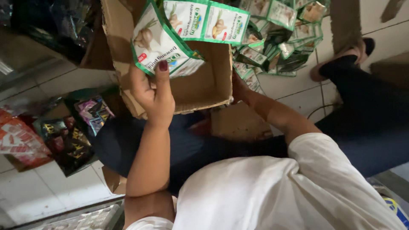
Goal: The person sits on the floor and sorts small green and white packets from a pile into a cardboard box. They pick up stacks of packets, align them, and place them neatly inside the box.
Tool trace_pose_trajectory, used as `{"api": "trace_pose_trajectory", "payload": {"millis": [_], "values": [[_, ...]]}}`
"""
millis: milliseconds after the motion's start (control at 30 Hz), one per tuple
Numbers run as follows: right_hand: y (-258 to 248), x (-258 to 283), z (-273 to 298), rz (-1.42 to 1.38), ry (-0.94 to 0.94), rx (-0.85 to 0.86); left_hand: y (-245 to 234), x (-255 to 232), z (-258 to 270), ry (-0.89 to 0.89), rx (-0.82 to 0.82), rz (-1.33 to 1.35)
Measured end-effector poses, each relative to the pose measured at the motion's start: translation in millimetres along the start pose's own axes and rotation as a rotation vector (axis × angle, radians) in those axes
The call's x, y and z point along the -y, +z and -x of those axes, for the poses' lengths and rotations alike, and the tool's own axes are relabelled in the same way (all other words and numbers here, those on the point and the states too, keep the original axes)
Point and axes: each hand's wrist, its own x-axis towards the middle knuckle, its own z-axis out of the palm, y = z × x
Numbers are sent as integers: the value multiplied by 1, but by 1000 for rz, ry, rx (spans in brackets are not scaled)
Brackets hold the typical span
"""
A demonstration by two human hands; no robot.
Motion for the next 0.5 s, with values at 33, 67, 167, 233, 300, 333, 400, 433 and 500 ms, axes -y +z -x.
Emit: {"api": "trace_pose_trajectory", "payload": {"millis": [33,67,167,233,300,333,400,433,500], "values": [[6,-3,-3,69,-7,-54,0,0,1,3,-3,-40],[10,-7,-6,144,-12,-108,0,-2,2,6,-6,-79],[9,-29,-14,105,-55,-199,-1,-2,3,-28,-20,-146],[5,-35,-16,-256,0,-69,-3,-2,5,-65,-26,-105],[-3,-40,-13,-269,142,180,-3,-2,6,-84,-27,-82],[-8,-41,-8,-532,89,104,-3,-2,6,-80,-27,-98],[-23,-45,2,-1050,-37,-63,-6,-4,5,-74,-22,-87],[-31,-50,13,-687,-106,-15,-6,-6,7,-82,-12,-52],[-57,-71,32,51,-227,81,-6,-8,8,-81,-8,-40]]}}
